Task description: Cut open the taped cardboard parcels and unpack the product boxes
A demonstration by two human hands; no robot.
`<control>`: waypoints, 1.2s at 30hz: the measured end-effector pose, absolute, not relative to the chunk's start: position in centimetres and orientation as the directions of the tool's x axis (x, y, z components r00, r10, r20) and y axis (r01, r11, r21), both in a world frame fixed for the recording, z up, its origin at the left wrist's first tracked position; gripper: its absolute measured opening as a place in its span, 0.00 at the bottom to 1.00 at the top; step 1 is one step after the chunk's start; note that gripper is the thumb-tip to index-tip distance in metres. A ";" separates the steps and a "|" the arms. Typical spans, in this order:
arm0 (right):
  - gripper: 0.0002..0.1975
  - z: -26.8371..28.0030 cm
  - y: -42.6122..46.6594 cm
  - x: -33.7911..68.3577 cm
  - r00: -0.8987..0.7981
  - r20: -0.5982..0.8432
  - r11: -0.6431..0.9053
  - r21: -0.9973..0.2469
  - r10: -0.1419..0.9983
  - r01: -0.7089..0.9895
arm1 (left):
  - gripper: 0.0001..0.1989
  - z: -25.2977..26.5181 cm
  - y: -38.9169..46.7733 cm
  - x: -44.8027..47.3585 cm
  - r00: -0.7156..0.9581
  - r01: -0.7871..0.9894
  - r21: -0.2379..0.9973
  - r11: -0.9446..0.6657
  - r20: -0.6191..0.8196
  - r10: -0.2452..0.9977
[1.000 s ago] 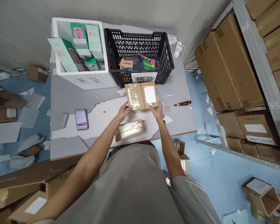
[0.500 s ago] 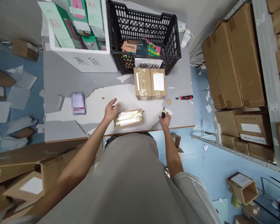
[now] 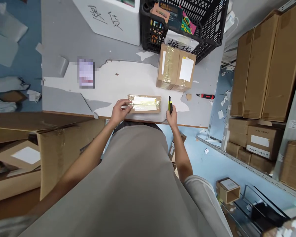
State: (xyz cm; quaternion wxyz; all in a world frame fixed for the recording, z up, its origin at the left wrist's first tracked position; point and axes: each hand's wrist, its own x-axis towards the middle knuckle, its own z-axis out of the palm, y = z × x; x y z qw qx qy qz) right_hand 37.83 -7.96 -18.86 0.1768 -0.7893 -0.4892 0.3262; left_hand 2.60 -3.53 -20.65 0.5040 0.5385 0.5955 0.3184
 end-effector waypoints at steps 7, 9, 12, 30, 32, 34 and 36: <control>0.28 -10.8 -3.1 32.2 -0.265 -0.300 0.045 -0.579 0.916 0.814 | 0.19 -21.9 -3.0 2.9 0.079 0.261 0.934 0.242 -0.271 0.959; 0.26 -9.0 -1.6 30.3 -0.401 -0.380 0.193 -0.478 0.834 0.857 | 0.20 -22.1 -3.0 3.0 0.080 0.240 0.938 0.251 -0.277 0.958; 0.25 -7.0 0.0 27.6 -0.453 -0.512 0.340 -0.304 0.729 0.890 | 0.21 -22.3 -3.0 3.1 0.078 0.211 0.942 0.263 -0.284 0.956; 0.23 -4.9 1.4 22.6 -0.381 -0.679 0.500 -0.023 0.628 0.866 | 0.22 -22.8 -3.0 3.2 0.081 0.148 0.953 0.263 -0.276 0.958; 0.23 -5.1 1.3 22.6 -0.386 -0.675 0.505 -0.022 0.629 0.863 | 0.22 -22.9 -3.0 3.3 0.073 0.139 0.956 0.260 -0.272 0.960; 0.23 -5.2 1.3 22.7 -0.395 -0.667 0.513 -0.021 0.632 0.858 | 0.22 -23.1 -3.1 3.3 0.069 0.133 0.957 0.258 -0.269 0.961; 0.23 -5.4 1.3 22.7 -0.403 -0.660 0.523 -0.018 0.634 0.852 | 0.22 -23.2 -3.1 3.4 0.066 0.131 0.957 0.259 -0.269 0.961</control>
